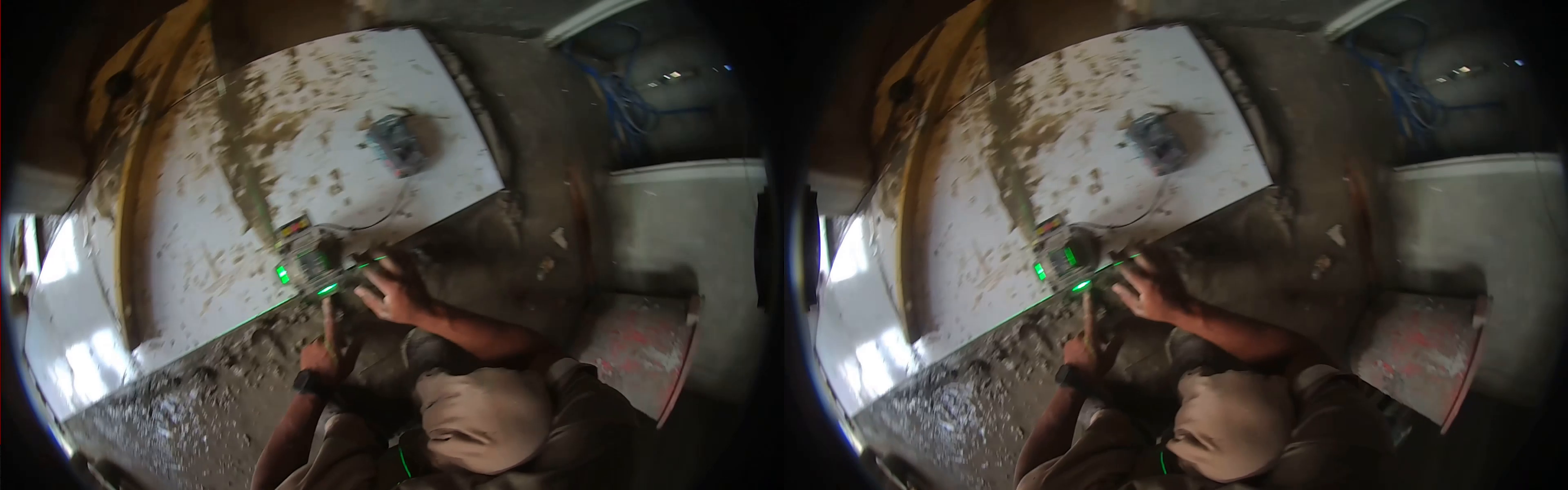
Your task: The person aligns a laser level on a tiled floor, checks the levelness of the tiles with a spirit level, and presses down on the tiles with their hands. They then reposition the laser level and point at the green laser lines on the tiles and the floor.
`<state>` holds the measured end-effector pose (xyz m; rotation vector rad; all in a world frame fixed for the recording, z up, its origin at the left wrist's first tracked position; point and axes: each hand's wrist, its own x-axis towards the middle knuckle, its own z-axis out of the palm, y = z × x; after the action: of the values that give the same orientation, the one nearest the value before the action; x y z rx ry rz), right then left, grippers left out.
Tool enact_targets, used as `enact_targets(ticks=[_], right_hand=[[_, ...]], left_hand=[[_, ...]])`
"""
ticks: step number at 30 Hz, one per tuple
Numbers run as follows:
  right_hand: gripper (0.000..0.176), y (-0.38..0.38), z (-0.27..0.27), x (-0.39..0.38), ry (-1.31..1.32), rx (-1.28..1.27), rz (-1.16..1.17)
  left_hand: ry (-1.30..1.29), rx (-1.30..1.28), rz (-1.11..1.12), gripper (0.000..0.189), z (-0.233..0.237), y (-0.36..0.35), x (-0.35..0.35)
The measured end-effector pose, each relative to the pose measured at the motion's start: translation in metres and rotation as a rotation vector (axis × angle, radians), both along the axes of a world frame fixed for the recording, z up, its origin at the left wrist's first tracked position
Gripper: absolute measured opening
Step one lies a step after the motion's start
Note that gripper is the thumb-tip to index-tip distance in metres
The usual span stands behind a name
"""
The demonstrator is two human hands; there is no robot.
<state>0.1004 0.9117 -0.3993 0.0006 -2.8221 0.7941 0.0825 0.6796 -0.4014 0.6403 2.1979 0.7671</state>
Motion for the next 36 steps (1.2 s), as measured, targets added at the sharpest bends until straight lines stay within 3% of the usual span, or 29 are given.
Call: enact_targets(ticks=[4,10,12,14,15,17,19,22,23,25,26,28,30,33,36], right_hand=[[0.047,0.032,0.009,0.008,-0.031,-0.128,-0.149],[0.027,0.161,-0.003,0.014,0.214,0.049,-0.611],[0.035,0.200,0.009,0.013,0.149,-0.296,-0.864],[0.046,0.253,-0.014,0.026,0.144,-0.336,-0.899],[0.048,0.267,-0.016,0.027,0.152,-0.482,-0.943],[0.051,0.273,-0.012,0.027,0.157,-0.633,-0.986],[0.066,0.278,-0.012,0.029,0.064,-0.768,-1.036],[0.067,0.281,-0.028,0.031,0.088,-0.776,-1.018],[0.059,0.293,-0.040,0.040,0.081,-0.738,-0.949],[0.046,0.270,-0.027,0.034,0.074,-0.363,-0.883],[0.033,0.239,-0.010,0.023,0.118,-0.046,-0.798],[0.030,0.184,0.018,0.007,0.211,0.183,-0.533],[0.030,0.136,0.024,0.003,0.156,0.186,-0.371],[0.033,0.070,0.019,-0.001,0.038,-0.051,-0.168],[0.038,0.028,0.007,-0.003,-0.001,0.023,0.006]], left_hand=[[0.025,0.000,-0.007,0.108,-0.003,0.000,0.008],[0.014,0.067,-0.039,0.103,-0.004,-0.012,0.019],[0.004,0.067,-0.047,0.103,-0.007,-0.016,0.025],[-0.050,0.061,-0.065,0.102,-0.012,-0.019,0.032],[-0.048,0.060,-0.063,0.102,-0.013,-0.019,0.034],[-0.089,0.004,-0.082,0.101,-0.012,-0.019,0.036],[-0.101,-0.003,-0.080,0.101,-0.008,-0.018,0.034],[-0.109,-0.002,-0.077,0.101,-0.007,-0.018,0.031],[-0.104,0.006,-0.078,0.102,-0.007,-0.020,0.029],[-0.131,-0.063,-0.051,0.105,-0.003,-0.018,0.025],[-0.120,-0.071,-0.055,0.107,-0.005,-0.018,0.023],[-0.125,-0.073,-0.026,0.110,-0.007,-0.016,0.017],[-0.129,-0.062,0.016,0.111,-0.005,-0.011,0.012],[-0.063,0.051,0.069,0.113,-0.002,-0.001,0.004],[-0.034,0.007,0.068,0.113,-0.005,0.006,-0.003]])
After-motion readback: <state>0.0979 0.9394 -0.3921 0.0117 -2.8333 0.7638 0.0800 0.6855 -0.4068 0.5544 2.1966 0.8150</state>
